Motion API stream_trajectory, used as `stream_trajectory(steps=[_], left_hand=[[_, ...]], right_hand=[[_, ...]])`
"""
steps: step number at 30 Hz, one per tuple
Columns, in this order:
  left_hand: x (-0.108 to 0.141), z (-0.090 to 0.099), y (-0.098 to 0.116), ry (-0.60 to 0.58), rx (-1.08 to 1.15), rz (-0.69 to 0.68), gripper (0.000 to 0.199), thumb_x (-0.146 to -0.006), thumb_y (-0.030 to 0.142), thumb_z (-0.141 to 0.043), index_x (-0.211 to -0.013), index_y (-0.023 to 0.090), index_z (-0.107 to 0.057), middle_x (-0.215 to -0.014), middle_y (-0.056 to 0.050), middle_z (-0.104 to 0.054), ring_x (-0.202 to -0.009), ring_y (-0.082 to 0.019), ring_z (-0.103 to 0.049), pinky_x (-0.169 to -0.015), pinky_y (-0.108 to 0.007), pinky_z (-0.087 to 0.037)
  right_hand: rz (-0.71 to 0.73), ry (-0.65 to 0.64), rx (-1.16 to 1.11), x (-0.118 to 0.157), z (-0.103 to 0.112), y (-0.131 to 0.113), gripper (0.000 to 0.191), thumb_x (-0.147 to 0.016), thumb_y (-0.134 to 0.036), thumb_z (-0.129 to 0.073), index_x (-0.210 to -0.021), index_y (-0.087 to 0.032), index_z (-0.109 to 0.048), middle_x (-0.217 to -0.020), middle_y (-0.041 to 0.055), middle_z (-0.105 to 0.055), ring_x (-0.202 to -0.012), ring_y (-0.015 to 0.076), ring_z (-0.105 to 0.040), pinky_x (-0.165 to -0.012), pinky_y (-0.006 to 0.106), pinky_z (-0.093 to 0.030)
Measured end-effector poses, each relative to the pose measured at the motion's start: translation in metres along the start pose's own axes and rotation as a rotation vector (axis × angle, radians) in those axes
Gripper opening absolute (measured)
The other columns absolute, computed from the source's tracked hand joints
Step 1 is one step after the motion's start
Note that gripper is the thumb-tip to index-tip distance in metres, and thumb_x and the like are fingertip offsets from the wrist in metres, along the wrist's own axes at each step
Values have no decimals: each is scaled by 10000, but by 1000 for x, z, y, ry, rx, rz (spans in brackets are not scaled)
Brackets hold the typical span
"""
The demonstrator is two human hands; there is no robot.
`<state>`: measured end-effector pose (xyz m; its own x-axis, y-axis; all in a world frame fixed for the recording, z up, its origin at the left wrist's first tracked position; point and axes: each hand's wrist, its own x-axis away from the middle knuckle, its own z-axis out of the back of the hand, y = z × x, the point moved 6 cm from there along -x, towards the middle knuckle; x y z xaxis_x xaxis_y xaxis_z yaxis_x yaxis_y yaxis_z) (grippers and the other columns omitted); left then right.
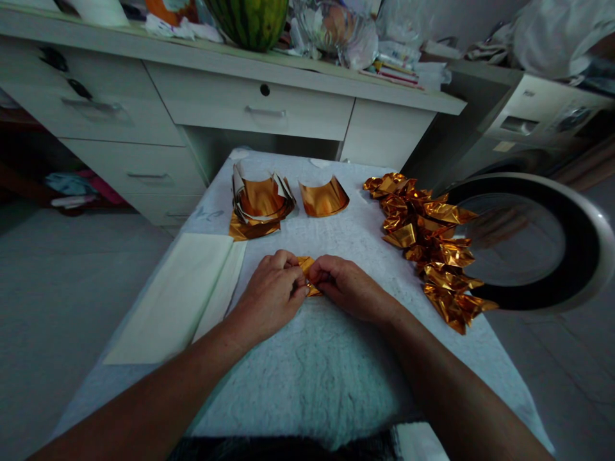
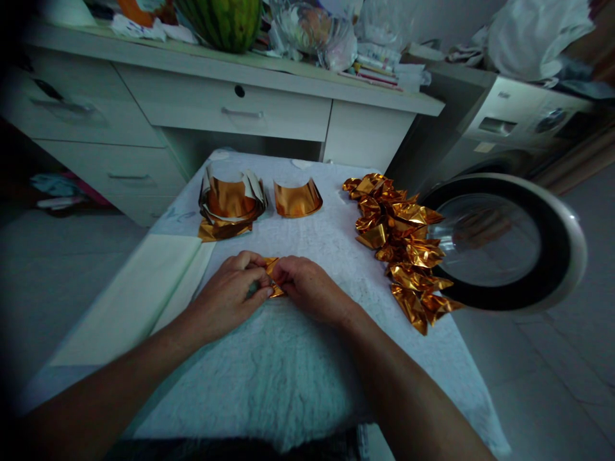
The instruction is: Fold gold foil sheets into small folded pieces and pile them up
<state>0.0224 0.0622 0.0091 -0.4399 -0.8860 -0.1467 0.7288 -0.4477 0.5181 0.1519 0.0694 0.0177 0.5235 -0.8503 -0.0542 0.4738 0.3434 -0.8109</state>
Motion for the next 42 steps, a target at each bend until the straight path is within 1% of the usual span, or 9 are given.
stream_trajectory(steps=[4,10,15,22,28,34,39,42], left_hand=[[-1,-1,-1,-5,-9,5,115,-840,203,-595,-729,188,-619,-1067,-67,-561,-1019,-247,-536,-933,-449,-465],[-2,-2,-1,0,-4,3,118,-840,190,-590,-728,182,-625,-1062,-71,-556,-1021,-246,-537,-937,-444,-460],[-1,-1,0,-6,-17,2,112,-840,195,-597,-733,184,-627,-1057,-71,-555,-1015,-247,-537,-927,-444,-465],[-2,-1,3,-18,-54,-3,133,-868,190,-546,-773,178,-639,-1042,-85,-554,-996,-249,-539,-921,-455,-468],[-4,0,3,-5,-74,3,134,-860,193,-558,-741,185,-619,-1033,-77,-548,-987,-244,-536,-912,-446,-476],[-3,-3,4,1,-84,-14,144,-876,194,-534,-769,170,-628,-1028,-99,-545,-975,-258,-534,-898,-463,-472],[-3,-3,4,13,-110,-12,118,-864,182,-544,-773,182,-619,-1018,-78,-544,-973,-244,-532,-894,-443,-477],[-3,-3,5,6,-116,-15,113,-865,184,-539,-782,183,-616,-1012,-74,-542,-975,-240,-527,-898,-438,-474]], right_hand=[[15,0,30,-1,1,-1,178,-807,-12,-516,-812,-175,-587,-788,-14,-603,-725,114,-523,-686,240,-400],[29,-16,67,0,2,-4,137,-869,-68,-512,-843,-172,-596,-794,-8,-600,-720,116,-515,-686,243,-400],[21,-22,107,-1,-1,-2,145,-812,-30,-566,-844,-170,-582,-845,12,-608,-760,130,-517,-716,262,-411],[31,-23,146,-1,-2,-3,143,-814,-32,-561,-845,-171,-570,-869,25,-604,-798,149,-518,-759,299,-421],[26,-20,124,-2,-2,-4,133,-821,-44,-553,-822,-177,-565,-850,13,-599,-782,142,-515,-745,289,-416],[24,-18,139,-1,-3,-4,148,-809,-25,-553,-832,-171,-561,-857,20,-595,-795,145,-510,-755,289,-413],[23,-14,137,-1,-3,-2,149,-805,-32,-533,-821,-180,-544,-843,12,-580,-775,142,-500,-745,288,-406],[28,-16,152,-1,-3,-2,158,-797,-30,-516,-826,-183,-540,-852,17,-579,-797,152,-499,-760,299,-407]])
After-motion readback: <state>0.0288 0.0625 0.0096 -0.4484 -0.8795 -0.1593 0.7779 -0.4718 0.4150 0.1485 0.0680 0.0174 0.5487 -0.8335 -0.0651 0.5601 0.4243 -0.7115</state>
